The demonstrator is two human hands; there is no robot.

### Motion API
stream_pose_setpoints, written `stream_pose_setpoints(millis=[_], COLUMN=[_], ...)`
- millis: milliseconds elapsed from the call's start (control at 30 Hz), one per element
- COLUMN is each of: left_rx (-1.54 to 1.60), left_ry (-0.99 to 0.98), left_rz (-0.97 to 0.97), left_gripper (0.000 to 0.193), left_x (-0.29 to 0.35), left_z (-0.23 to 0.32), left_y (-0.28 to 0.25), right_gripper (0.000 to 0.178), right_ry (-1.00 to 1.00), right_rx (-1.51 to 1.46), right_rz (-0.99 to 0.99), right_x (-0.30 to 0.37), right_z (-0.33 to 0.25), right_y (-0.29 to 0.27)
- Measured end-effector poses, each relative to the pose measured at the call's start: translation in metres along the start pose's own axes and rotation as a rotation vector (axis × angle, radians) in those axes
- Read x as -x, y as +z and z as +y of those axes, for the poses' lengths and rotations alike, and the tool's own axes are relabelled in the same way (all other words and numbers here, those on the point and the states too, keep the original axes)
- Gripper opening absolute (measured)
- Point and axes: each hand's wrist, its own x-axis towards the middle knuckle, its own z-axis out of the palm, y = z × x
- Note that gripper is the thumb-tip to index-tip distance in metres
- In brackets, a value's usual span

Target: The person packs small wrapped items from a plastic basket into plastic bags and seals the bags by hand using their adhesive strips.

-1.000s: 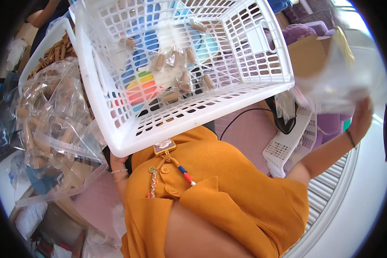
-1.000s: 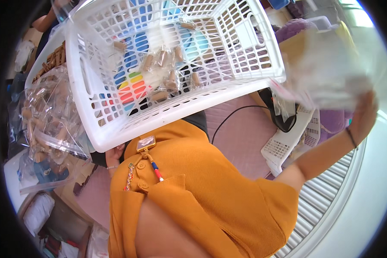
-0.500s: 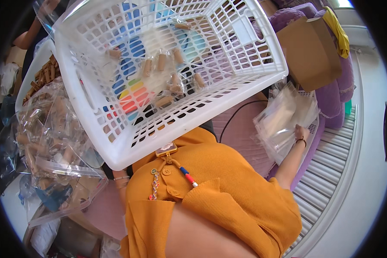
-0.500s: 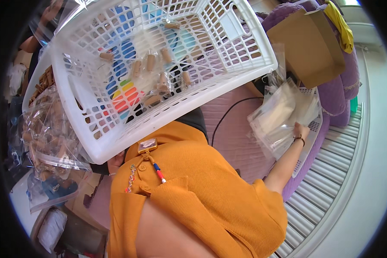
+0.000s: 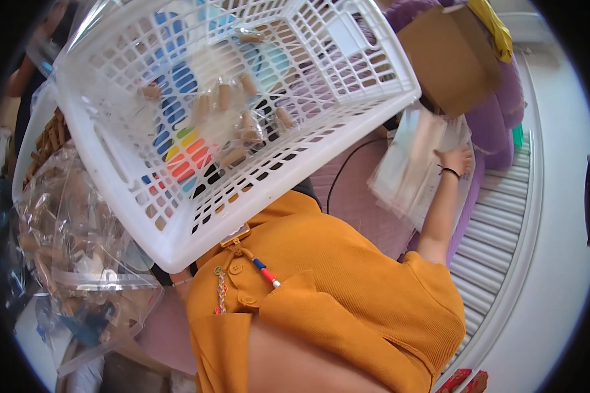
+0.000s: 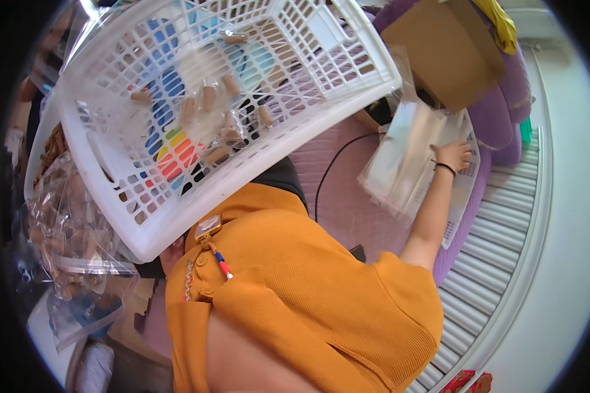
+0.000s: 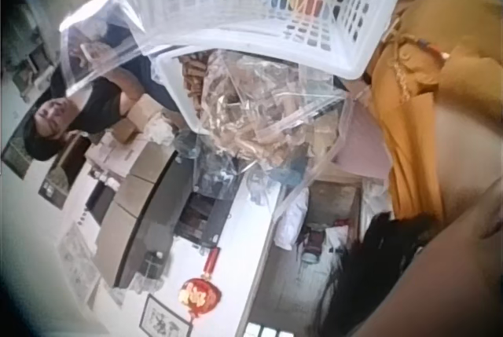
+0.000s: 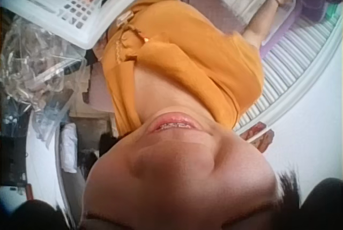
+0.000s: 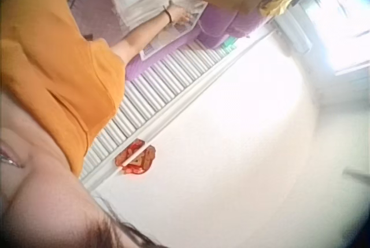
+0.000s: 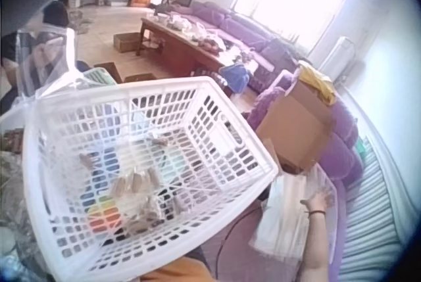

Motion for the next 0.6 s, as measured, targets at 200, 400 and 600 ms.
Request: stream_pose_setpoints(millis=[200,400,600], left_rx=[-0.017,-0.213,-0.882], left_ry=[0.022,0.162,0.451], left_rz=[-0.116,-0.534,-0.428], left_gripper=[0.054,0.056,0.064], left_x=[0.019,0.050,0.074], left_z=[0.002,0.014,0.031], left_y=[0.015,0.063,0.145], right_gripper=[0.031,0.099,0.136], right_ry=[-0.713,-1.548,-1.148], right_rx=[-1.129,-0.735,-0.406], right_rz=[0.600,-0.780,-1.168], right_x=[0.017,0.145,0.211], right_z=[-0.072,-0.206,-0.283], right_y=[-0.213,-0.299,-0.199])
